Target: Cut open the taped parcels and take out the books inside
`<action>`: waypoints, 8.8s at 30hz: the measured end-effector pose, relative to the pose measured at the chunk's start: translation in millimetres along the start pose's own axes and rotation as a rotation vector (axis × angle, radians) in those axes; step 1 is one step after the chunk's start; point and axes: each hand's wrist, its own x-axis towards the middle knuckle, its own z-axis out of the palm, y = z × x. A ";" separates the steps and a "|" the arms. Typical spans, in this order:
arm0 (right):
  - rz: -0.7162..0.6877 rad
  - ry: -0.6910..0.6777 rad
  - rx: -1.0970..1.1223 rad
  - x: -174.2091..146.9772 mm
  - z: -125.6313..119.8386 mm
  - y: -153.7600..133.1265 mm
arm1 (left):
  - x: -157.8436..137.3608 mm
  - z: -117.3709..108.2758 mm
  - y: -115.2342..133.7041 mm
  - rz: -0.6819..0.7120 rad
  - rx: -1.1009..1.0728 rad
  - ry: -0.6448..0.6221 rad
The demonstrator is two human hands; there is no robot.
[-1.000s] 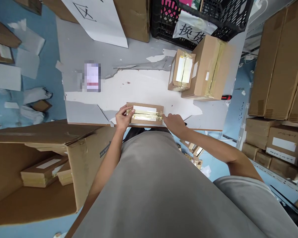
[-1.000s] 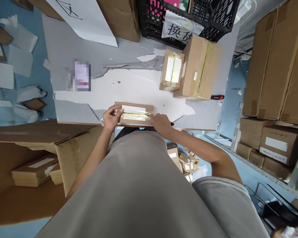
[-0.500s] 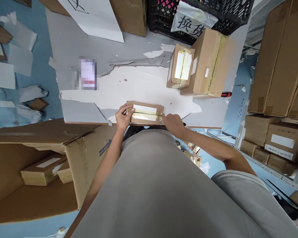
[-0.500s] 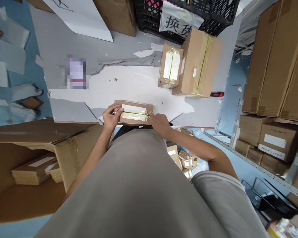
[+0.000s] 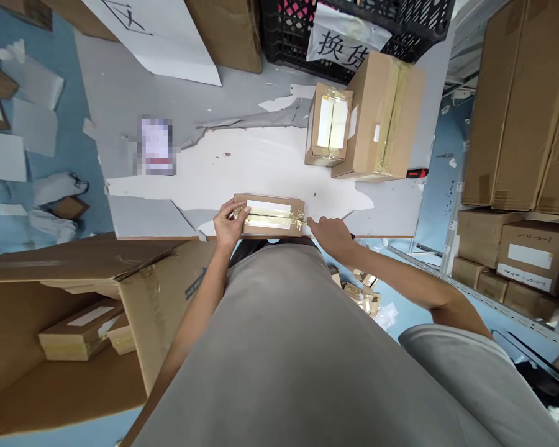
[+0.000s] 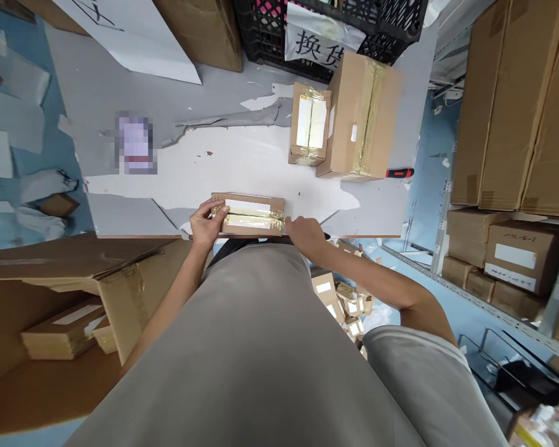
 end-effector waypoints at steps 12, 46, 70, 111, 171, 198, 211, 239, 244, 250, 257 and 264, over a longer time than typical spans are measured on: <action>0.034 -0.011 0.012 -5.8 19.0 18.4 | -0.3 5.7 -1.2 0.040 0.019 -0.015; 0.419 0.716 1.467 35.8 67.4 -16.2 | 19.6 -9.0 -14.9 -0.003 0.056 -0.322; 0.568 0.788 0.840 29.1 50.2 -56.7 | -4.1 -22.0 62.8 0.529 0.274 -0.522; 0.462 -0.022 0.244 6.4 -57.7 -190.9 | 6.4 -29.4 39.3 0.536 0.132 -0.565; 0.340 0.663 1.046 1.5 77.0 -45.1 | -24.5 -17.2 96.2 0.291 0.340 -0.445; 0.439 0.287 0.678 -25.3 31.2 -59.7 | -41.7 17.1 86.1 0.450 0.340 -0.364; 0.511 0.321 0.711 -39.9 6.9 -71.2 | -41.4 18.3 88.5 0.459 0.356 -0.384; 0.732 0.159 0.617 -20.5 -8.4 -96.0 | -32.8 30.1 82.4 0.531 0.264 -0.400; 0.718 0.161 0.611 -19.4 -10.9 -93.7 | -33.4 32.3 80.8 0.539 0.234 -0.380; 0.709 0.056 0.644 -31.9 -11.8 -100.8 | -30.3 32.8 81.4 0.508 0.215 -0.396; 0.623 0.075 0.662 -65.4 -20.6 -97.9 | -14.9 20.7 75.6 0.567 0.234 -0.444; 0.541 0.143 0.684 -69.5 -22.1 -78.4 | -8.2 10.6 67.3 0.636 0.241 -0.450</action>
